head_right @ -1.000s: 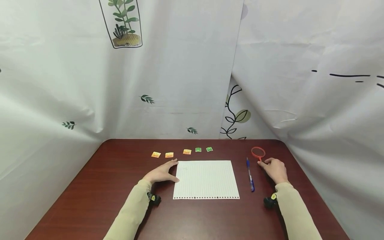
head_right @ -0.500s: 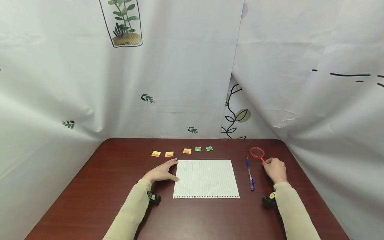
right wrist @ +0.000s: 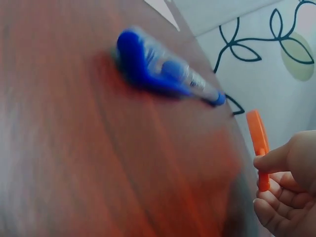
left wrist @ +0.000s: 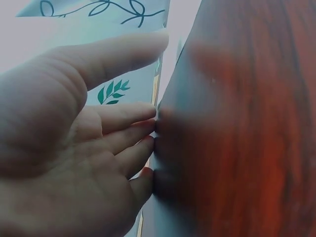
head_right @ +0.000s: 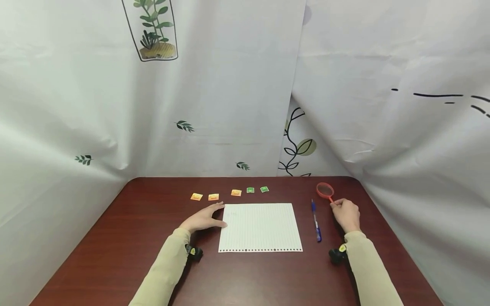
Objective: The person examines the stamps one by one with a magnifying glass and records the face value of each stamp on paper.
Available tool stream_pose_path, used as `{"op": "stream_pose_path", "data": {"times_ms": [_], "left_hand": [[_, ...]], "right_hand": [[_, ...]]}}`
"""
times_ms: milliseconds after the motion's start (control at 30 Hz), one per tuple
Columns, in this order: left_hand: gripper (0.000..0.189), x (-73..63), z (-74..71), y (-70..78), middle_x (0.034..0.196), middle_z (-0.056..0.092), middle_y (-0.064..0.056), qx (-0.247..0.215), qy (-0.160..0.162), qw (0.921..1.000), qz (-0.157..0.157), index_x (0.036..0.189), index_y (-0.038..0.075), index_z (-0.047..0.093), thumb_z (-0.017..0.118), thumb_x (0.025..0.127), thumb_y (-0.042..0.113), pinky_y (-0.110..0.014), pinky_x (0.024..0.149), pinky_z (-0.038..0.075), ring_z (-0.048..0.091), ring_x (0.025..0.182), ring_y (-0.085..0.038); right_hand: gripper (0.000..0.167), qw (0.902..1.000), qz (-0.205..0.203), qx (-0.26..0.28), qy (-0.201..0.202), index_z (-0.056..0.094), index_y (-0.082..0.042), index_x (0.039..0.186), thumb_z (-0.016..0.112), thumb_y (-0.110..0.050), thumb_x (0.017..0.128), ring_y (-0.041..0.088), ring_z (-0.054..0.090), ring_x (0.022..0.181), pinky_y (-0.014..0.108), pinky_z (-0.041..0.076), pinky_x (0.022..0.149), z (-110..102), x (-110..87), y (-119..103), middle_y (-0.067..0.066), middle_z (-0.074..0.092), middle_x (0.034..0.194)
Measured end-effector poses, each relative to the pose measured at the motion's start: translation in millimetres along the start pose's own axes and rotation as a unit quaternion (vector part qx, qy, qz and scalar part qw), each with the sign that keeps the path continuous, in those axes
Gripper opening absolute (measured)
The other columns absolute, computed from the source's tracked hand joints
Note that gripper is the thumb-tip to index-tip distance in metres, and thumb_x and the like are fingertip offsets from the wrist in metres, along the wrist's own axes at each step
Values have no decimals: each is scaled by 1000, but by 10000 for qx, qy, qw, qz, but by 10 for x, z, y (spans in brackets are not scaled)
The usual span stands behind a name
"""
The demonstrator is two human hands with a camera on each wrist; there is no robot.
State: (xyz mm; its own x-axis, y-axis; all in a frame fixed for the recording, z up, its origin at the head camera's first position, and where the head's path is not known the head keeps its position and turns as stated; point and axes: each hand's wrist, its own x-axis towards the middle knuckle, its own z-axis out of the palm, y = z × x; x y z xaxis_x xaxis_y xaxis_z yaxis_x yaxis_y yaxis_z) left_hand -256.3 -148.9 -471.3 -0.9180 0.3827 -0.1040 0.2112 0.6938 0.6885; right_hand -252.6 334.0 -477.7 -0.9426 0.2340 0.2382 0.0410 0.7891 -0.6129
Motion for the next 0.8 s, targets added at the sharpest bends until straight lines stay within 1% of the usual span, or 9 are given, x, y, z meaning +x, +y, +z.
{"op": "stream_pose_path", "data": {"times_ms": [100, 200, 300, 367, 433, 500, 600, 700, 800], "left_hand": [[77, -17, -2, -18, 158, 38, -16, -57, 130, 9999, -24, 151, 2, 45, 78, 87, 30, -54, 112, 36, 36, 145, -35], [73, -30, -15, -47, 155, 43, -18, -31, 298, 9995, -61, 150, 0, 45, 75, 90, 31, -53, 113, 35, 38, 144, -35], [68, -28, -45, -80, 150, 47, -21, 229, 562, 9982, -29, 148, -3, 46, 72, 94, 28, -53, 112, 36, 42, 141, -37], [66, -20, -80, -97, 149, 48, -23, 406, 743, 9964, -57, 147, -5, 46, 71, 95, 26, -54, 112, 36, 43, 139, -39], [64, -9, -127, -105, 148, 48, -24, 596, 893, 9941, -149, 146, -6, 46, 70, 96, 25, -55, 112, 37, 44, 138, -40], [62, 7, -183, -107, 148, 48, -25, 853, 1003, 9911, -191, 146, -7, 46, 69, 96, 23, -55, 111, 37, 44, 138, -41], [59, 37, -264, -104, 149, 47, -26, 1342, 1039, 9853, -177, 145, -7, 47, 67, 98, 21, -54, 111, 37, 44, 138, -41], [56, 56, -322, -118, 149, 47, -26, 1911, 966, 9767, -114, 144, -7, 49, 66, 98, 21, -54, 110, 39, 44, 139, -40], [53, 68, -353, -151, 148, 48, -26, 2321, 878, 9687, -23, 142, -7, 52, 66, 98, 19, -55, 109, 40, 44, 139, -40]], "right_hand": [[24, 9999, -21, 73, 147, 71, 6, 97, 67, -18, 95, 24, 57, 67, 35, 40, 62, 17, 17, -73, 8, 66, 75], [24, 9994, -118, 139, 297, 71, 6, 97, 68, -18, 95, 22, 56, 66, 34, 39, 61, 27, 48, -158, 10, 67, 76], [24, 9982, -296, 218, 465, 71, 7, 96, 69, -17, 95, 22, 56, 66, 34, 40, 60, 34, 99, -268, 12, 68, 77], [24, 9972, -403, 302, 553, 71, 7, 96, 69, -17, 95, 21, 57, 66, 34, 40, 61, 35, 139, -359, 13, 69, 78], [23, 9962, -466, 409, 610, 72, 7, 97, 70, -16, 95, 21, 57, 67, 34, 41, 62, 35, 173, -461, 14, 69, 80], [23, 9954, -502, 493, 642, 72, 5, 97, 69, -17, 96, 21, 58, 68, 34, 42, 64, 39, 204, -571, 15, 70, 82], [22, 9940, -562, 632, 688, 73, 4, 99, 69, -17, 96, 22, 59, 71, 34, 43, 66, 60, 251, -761, 15, 71, 85], [23, 9922, -701, 760, 702, 74, 4, 101, 69, -18, 96, 23, 60, 72, 33, 44, 65, 110, 308, -982, 15, 72, 87], [23, 9896, -917, 909, 635, 74, 3, 102, 69, -18, 96, 23, 61, 73, 32, 45, 65, 182, 345, -1228, 15, 73, 88]]}}
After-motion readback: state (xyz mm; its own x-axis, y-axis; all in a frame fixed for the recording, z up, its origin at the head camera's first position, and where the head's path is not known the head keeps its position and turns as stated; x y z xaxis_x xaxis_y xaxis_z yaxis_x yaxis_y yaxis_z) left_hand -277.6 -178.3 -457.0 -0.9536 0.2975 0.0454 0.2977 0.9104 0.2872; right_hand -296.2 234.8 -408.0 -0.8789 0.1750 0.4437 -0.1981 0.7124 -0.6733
